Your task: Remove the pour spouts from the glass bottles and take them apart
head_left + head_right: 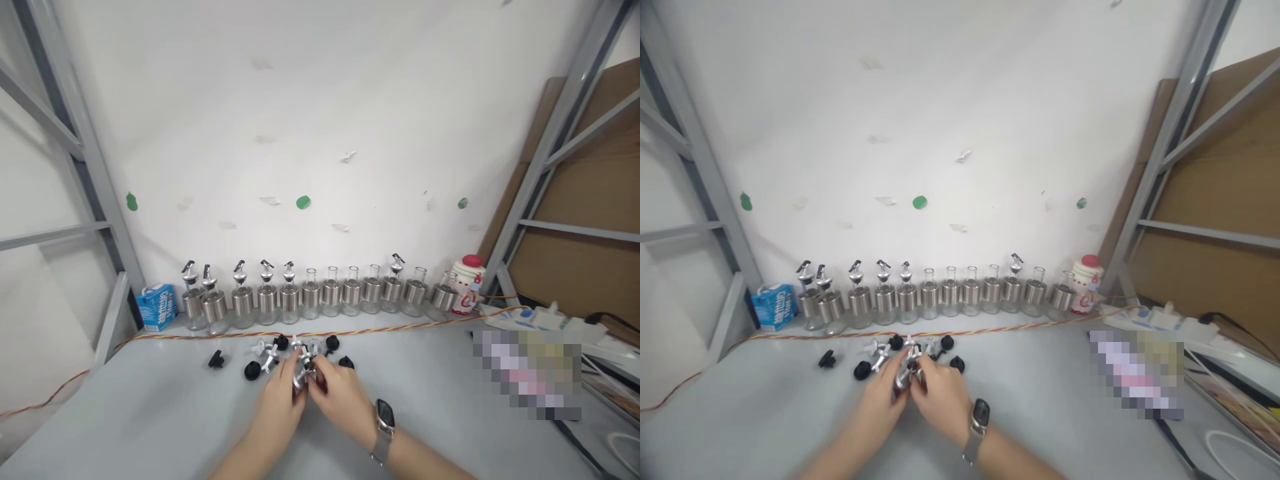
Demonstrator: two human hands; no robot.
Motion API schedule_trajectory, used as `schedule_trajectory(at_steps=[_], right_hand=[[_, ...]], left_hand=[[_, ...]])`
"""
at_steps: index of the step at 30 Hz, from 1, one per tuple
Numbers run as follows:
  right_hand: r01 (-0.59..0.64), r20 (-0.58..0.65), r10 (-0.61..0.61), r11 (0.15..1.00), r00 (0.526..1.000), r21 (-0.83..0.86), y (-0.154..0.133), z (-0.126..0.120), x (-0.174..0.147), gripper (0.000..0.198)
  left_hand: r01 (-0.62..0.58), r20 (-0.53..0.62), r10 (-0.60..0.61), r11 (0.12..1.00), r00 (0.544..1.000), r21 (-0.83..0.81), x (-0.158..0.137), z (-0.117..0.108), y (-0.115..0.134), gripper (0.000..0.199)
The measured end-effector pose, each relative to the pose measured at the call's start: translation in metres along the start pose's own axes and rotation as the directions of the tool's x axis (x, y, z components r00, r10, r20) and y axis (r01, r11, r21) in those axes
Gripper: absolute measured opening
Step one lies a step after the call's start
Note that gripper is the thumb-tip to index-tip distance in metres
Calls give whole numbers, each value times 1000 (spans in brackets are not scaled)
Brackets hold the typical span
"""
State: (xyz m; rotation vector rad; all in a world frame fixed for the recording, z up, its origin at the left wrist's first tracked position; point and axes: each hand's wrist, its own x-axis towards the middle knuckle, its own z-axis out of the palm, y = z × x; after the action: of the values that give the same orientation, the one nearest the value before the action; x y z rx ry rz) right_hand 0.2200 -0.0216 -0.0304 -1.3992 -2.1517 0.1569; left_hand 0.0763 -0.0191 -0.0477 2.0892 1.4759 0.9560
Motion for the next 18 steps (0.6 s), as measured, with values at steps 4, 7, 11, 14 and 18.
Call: schedule_trajectory(at_steps=[4, 7, 11, 14, 18], right_hand=[[-32, 8, 32, 998, 999, 55, -3, 0, -1, 10], [-24, 19, 23, 998, 1000, 59, -5, 0, -2, 12], [-32, 14, 31, 997, 999, 65, -8, -1, -3, 18], [-46, -16, 48, 995, 999, 91, -11, -1, -3, 22], [-36, -70, 43, 995, 997, 98, -15, 3, -5, 27]], left_hand=[[-13, 21, 13, 1000, 1000, -26, -2, -3, 7, 40], [3, 58, -3, 1000, 998, -5, -3, -5, 11, 41], [44, 70, -53, 991, 996, 123, -2, -6, 14, 38], [47, 84, -75, 955, 994, 292, -2, -9, 18, 31], [19, 122, -85, 888, 989, 460, -3, -13, 26, 30]])
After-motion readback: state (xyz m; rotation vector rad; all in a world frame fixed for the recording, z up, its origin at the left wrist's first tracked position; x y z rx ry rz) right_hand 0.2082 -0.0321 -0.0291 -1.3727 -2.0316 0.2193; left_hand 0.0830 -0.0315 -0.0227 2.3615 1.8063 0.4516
